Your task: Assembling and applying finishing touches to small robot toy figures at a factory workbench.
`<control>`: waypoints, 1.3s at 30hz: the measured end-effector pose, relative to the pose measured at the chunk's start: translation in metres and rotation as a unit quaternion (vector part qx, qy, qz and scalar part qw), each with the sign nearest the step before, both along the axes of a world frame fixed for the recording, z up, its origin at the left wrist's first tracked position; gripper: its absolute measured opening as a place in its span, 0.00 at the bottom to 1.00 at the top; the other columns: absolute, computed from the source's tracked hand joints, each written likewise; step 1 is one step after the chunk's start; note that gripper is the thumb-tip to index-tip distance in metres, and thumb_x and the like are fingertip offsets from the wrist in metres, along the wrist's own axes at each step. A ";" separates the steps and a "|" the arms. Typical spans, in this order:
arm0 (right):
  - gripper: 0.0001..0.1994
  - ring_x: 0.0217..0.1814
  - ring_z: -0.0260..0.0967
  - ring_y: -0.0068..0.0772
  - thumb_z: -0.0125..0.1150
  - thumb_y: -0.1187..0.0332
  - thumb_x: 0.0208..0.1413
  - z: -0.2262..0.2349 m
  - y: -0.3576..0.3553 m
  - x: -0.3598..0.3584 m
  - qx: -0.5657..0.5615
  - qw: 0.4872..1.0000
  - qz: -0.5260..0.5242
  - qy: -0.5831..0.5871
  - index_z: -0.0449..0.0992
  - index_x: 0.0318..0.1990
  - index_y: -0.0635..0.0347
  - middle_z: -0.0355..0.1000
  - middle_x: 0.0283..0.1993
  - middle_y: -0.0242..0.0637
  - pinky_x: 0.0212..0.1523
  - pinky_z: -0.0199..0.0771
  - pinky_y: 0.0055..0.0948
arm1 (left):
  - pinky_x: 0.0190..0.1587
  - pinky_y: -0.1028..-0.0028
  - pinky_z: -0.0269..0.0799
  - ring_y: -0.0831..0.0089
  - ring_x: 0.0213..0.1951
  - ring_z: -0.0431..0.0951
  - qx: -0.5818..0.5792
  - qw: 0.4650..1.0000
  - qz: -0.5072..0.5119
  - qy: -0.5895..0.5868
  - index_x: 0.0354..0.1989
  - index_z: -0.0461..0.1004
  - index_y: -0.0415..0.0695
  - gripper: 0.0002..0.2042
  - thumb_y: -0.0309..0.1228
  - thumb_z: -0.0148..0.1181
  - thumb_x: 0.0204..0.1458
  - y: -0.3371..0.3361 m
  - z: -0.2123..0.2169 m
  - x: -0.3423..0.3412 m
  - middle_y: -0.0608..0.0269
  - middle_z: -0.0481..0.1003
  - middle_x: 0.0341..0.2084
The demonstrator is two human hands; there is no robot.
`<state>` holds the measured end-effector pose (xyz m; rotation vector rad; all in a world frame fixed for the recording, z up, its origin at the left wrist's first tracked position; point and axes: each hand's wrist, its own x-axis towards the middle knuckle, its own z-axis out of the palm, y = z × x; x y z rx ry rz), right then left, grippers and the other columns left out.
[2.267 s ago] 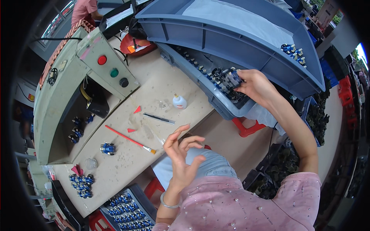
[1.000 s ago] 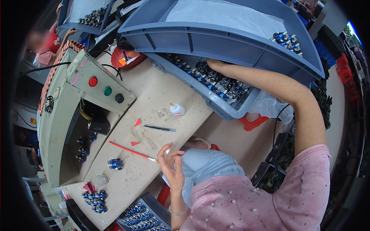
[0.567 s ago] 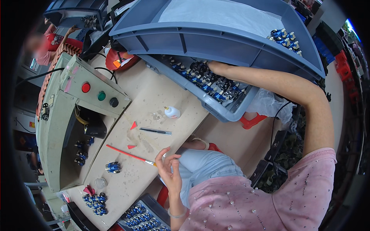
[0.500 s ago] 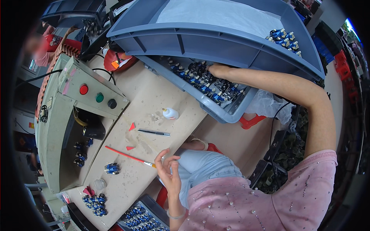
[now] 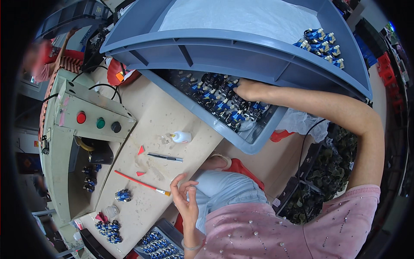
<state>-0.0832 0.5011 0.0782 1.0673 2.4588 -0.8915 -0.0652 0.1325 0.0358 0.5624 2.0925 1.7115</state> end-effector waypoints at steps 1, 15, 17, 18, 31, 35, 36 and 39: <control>0.29 0.64 0.59 0.51 0.46 0.53 0.59 -0.002 -0.002 -0.001 0.037 0.999 0.024 -0.019 0.62 0.60 0.70 0.63 0.60 0.56 0.63 0.57 0.38 | 0.39 0.78 0.68 0.72 0.40 0.75 -0.002 1.000 0.001 0.000 0.55 0.58 0.36 0.19 0.28 0.54 0.58 0.002 0.001 -0.001 0.51 0.65 0.52; 0.34 0.66 0.54 0.60 0.36 0.51 0.65 0.038 -0.006 0.031 0.013 0.982 0.178 -0.057 0.52 0.60 0.84 0.55 0.61 0.70 0.66 0.54 0.42 | 0.43 0.76 0.69 0.71 0.41 0.76 -0.068 0.998 0.011 -0.011 0.55 0.58 0.35 0.19 0.23 0.53 0.56 0.003 0.003 -0.008 0.50 0.66 0.51; 0.37 0.67 0.51 0.62 0.38 0.49 0.64 0.037 -0.011 0.037 0.044 0.977 0.199 -0.061 0.48 0.62 0.84 0.51 0.63 0.71 0.67 0.52 0.43 | 0.43 0.76 0.70 0.70 0.41 0.76 -0.074 0.997 0.008 -0.006 0.55 0.58 0.35 0.19 0.23 0.52 0.56 0.004 0.003 -0.009 0.50 0.67 0.51; 0.41 0.68 0.48 0.64 0.40 0.47 0.63 0.043 -0.013 0.039 0.079 0.971 0.217 -0.067 0.43 0.63 0.84 0.46 0.64 0.73 0.68 0.49 0.44 | 0.43 0.76 0.70 0.70 0.41 0.76 -0.077 0.997 0.008 -0.006 0.55 0.58 0.35 0.19 0.23 0.52 0.56 0.005 0.003 -0.010 0.50 0.67 0.51; 0.41 0.65 0.52 0.66 0.47 0.49 0.61 0.038 -0.013 0.042 0.129 0.963 0.229 0.057 0.44 0.61 0.86 0.50 0.61 0.77 0.63 0.58 0.45 | 0.42 0.74 0.69 0.68 0.41 0.75 -0.010 0.997 -0.010 0.076 0.55 0.59 0.37 0.19 0.22 0.53 0.56 0.013 0.040 -0.015 0.48 0.66 0.52; 0.39 0.64 0.54 0.65 0.46 0.49 0.61 0.042 -0.017 0.029 0.071 0.978 0.186 0.065 0.51 0.59 0.87 0.55 0.58 0.75 0.63 0.56 0.45 | 0.57 0.59 0.61 0.54 0.54 0.69 -0.037 0.911 -0.036 0.408 0.53 0.64 0.39 0.26 0.17 0.60 0.41 0.057 0.097 -0.072 0.47 0.68 0.53; 0.39 0.64 0.54 0.64 0.45 0.48 0.61 0.041 -0.018 0.029 0.102 0.978 0.172 0.057 0.52 0.58 0.87 0.55 0.58 0.75 0.64 0.55 0.45 | 0.61 0.58 0.56 0.51 0.57 0.66 -0.032 0.882 -0.050 0.467 0.53 0.66 0.39 0.26 0.19 0.62 0.41 0.086 0.115 -0.090 0.48 0.68 0.54; 0.40 0.65 0.53 0.64 0.41 0.46 0.62 0.027 -0.019 0.026 0.174 0.965 0.163 0.107 0.51 0.59 0.87 0.55 0.59 0.74 0.65 0.53 0.45 | 0.59 0.59 0.56 0.51 0.58 0.63 -0.101 0.717 -0.075 0.686 0.57 0.63 0.41 0.27 0.24 0.61 0.45 0.172 0.153 -0.145 0.49 0.65 0.56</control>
